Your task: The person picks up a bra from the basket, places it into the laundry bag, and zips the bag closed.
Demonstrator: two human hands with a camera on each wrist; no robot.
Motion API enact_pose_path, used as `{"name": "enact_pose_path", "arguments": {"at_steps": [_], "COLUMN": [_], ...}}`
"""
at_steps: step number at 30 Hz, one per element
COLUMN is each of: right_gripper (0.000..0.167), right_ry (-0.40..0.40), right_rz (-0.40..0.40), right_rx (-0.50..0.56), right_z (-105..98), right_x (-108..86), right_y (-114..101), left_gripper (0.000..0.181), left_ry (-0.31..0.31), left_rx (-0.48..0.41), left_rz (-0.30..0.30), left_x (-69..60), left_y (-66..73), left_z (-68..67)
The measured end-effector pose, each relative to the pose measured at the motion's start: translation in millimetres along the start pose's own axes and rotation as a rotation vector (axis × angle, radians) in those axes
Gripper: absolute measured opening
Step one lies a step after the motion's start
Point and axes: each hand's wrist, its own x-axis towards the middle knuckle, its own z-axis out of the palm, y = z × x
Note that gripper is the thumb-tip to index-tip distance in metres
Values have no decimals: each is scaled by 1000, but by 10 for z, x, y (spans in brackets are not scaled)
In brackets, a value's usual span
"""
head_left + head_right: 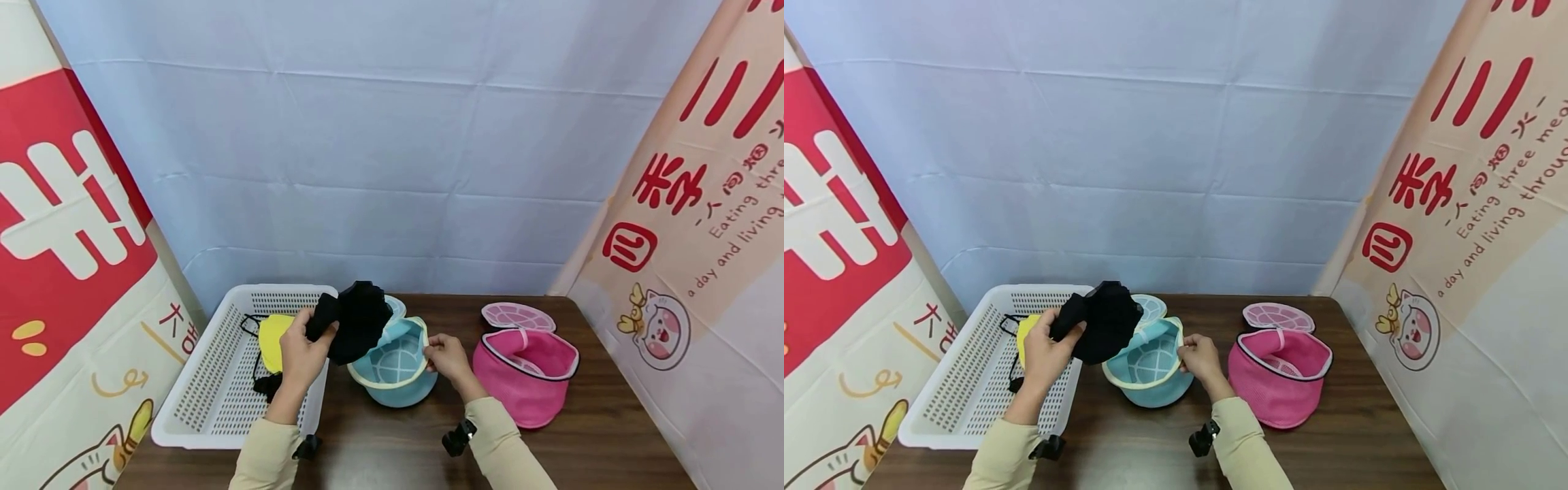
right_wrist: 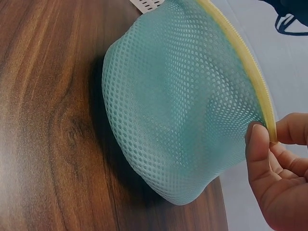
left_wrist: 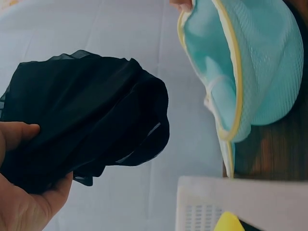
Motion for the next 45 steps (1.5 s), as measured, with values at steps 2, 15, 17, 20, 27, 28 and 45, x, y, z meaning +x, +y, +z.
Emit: {"name": "enact_pose_path", "arguments": {"at_steps": [2,15,17,20,27,28,45], "right_gripper": [19,22,23,23,20,21,25], "right_ry": [2,-3,-3,-1,18,19,7], "right_rz": [7,5,6,3,-17,-21,-22], "right_rx": [2,16,19,17,21,23,56], "right_z": [-3,-20,-20,-13,4,4,10], "right_x": [3,-25,-24,-27,13,16,-19], "right_y": [-8,-50,-49,-42,31,38,-3], "left_gripper": [17,16,16,18,19,18,32], "left_ry": [1,-11,-13,-15,-22,-23,-45], "left_rx": [-13,-63,-61,-47,-35,-33,37], "left_rz": [7,35,33,28,-10,-18,-12], "left_x": [0,-96,-118,-156,-262,-276,-459], "left_y": [18,47,37,12,-38,-48,-297], "left_z": [34,269,314,379,511,531,814]}}
